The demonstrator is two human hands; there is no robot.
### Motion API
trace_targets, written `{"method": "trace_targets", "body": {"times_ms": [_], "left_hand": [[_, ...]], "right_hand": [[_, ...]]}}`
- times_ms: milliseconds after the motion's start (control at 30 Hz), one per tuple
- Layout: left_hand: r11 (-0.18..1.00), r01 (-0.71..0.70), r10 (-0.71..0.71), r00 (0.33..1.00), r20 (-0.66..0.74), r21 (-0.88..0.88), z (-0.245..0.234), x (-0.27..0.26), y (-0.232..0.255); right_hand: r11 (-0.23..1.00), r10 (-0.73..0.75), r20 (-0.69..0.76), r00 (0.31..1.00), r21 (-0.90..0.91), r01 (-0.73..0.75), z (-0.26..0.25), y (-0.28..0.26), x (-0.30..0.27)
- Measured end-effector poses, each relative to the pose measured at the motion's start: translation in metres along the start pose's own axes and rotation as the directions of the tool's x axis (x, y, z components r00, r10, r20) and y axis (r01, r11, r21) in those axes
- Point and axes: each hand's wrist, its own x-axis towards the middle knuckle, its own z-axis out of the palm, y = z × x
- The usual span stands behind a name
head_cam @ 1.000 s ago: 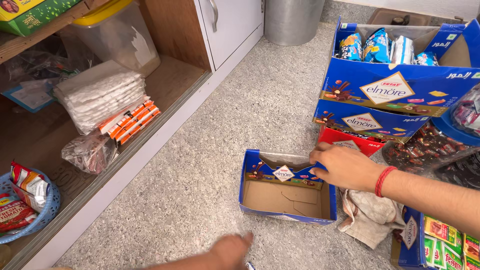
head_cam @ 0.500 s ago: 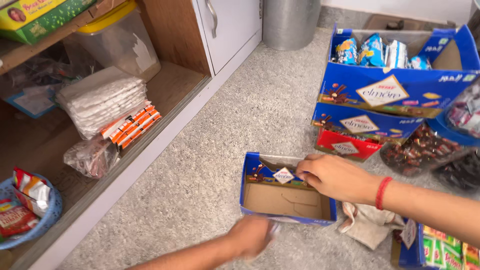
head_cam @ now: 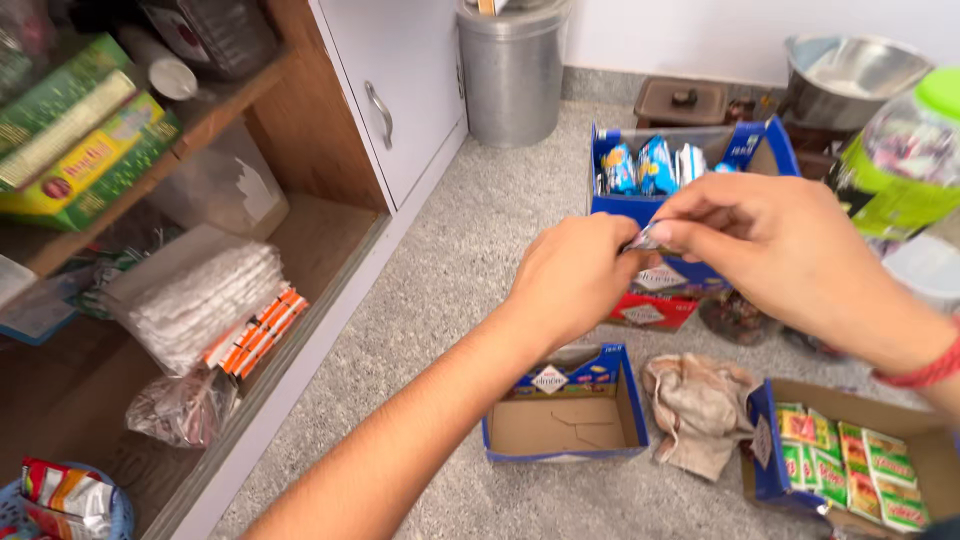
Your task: The person organizes various snack bars and chocolate bars from the floor into cardboard boxes. They pick up items one by one and place them neatly into the boxes, then stack the filled boxes.
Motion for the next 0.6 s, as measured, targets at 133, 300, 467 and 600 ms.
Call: {"method": "trace_targets", "body": {"times_ms": [133, 300, 467, 600], "left_hand": [[0.988, 0.003, 0.014, 0.994, -0.107, 0.153, -0.032, 0.010, 0.025], [0.983, 0.076, -0.030, 0.963, -0.266, 0.166, -0.041, -0.015, 0.031], [0.966, 0.182, -0.085, 0.894, -0.440, 0.183, -0.034, -0.034, 0.016], [0.959, 0.280, -0.241, 0.886, -0.396, 0.042, -0.026, -0.031, 0.002]], "right_hand": [[0.937, -0.165, -0.189, 0.968, 0.277, 0.214, 0.010, -0.017, 0.003], [0.940, -0.193, -0.224, 0.955, 0.237, 0.245, 0.037, -0.020, 0.013], [0.880, -0.076, -0.099, 0.992, 0.461, 0.114, 0.069, -0.015, 0.018], [0.881, -0.175, -0.169, 0.970, 0.412, 0.231, 0.079, -0.010, 0.020]]}}
